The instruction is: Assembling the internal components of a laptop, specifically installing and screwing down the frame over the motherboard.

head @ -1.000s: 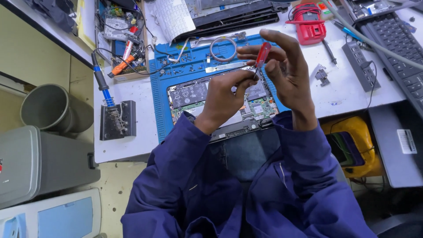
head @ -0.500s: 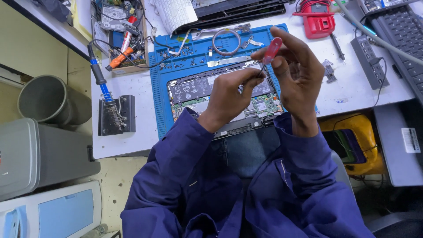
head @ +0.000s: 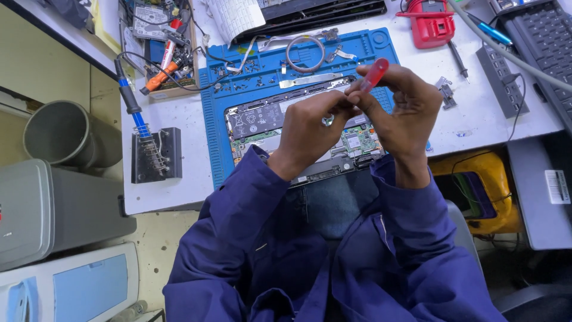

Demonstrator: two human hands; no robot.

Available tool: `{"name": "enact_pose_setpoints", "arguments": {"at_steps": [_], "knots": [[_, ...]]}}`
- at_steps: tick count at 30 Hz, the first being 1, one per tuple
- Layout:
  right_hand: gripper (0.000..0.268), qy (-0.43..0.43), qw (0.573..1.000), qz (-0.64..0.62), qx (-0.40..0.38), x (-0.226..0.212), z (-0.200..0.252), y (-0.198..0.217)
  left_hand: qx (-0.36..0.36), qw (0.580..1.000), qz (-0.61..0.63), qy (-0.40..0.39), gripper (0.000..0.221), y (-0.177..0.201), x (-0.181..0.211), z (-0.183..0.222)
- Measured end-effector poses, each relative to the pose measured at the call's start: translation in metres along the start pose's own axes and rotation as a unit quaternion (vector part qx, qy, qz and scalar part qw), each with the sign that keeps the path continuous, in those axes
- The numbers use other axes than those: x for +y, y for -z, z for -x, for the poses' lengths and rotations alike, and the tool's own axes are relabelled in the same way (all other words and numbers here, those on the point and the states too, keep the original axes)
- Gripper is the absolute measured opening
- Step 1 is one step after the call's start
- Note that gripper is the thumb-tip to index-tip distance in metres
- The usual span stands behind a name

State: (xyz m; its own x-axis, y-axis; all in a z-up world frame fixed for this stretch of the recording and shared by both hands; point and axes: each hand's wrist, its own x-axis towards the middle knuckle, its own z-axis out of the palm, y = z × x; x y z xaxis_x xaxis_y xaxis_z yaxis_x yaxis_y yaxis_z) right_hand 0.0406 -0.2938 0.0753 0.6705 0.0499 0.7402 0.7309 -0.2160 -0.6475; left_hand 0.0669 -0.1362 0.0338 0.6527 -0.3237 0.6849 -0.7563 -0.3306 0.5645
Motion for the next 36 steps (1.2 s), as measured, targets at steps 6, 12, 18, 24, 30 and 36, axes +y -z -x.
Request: {"name": "enact_pose_setpoints", "arguments": {"at_steps": [6,12,18,24,30,36], "knots": [[0.021,-0.019,1.000,0.016,-0.009,-0.001,0.003,0.003,-0.015,0.999,-0.006,0.031,0.026,0.010,0.000,-0.003],[0.049,0.014,0.999,0.039,0.025,0.002,0.011,0.010,-0.102,0.992,-0.063,0.034,0.036,0.072,0.016,-0.005],[0.035,-0.039,0.997,0.066,0.018,0.009,0.029,0.008,-0.247,0.939,-0.214,0.111,0.047,0.108,-0.010,0.059],[0.018,-0.075,0.995,0.052,0.027,0.009,0.043,0.002,-0.247,0.904,-0.313,0.152,0.026,0.108,-0.036,0.097],[0.010,-0.093,0.992,0.067,0.056,-0.013,0.050,0.012,-0.227,0.903,-0.333,0.151,0.026,0.093,-0.049,0.101],[0.012,-0.081,0.991,0.066,0.083,-0.016,0.063,0.018,-0.195,0.915,-0.311,0.168,0.013,0.086,-0.057,0.098]]}}
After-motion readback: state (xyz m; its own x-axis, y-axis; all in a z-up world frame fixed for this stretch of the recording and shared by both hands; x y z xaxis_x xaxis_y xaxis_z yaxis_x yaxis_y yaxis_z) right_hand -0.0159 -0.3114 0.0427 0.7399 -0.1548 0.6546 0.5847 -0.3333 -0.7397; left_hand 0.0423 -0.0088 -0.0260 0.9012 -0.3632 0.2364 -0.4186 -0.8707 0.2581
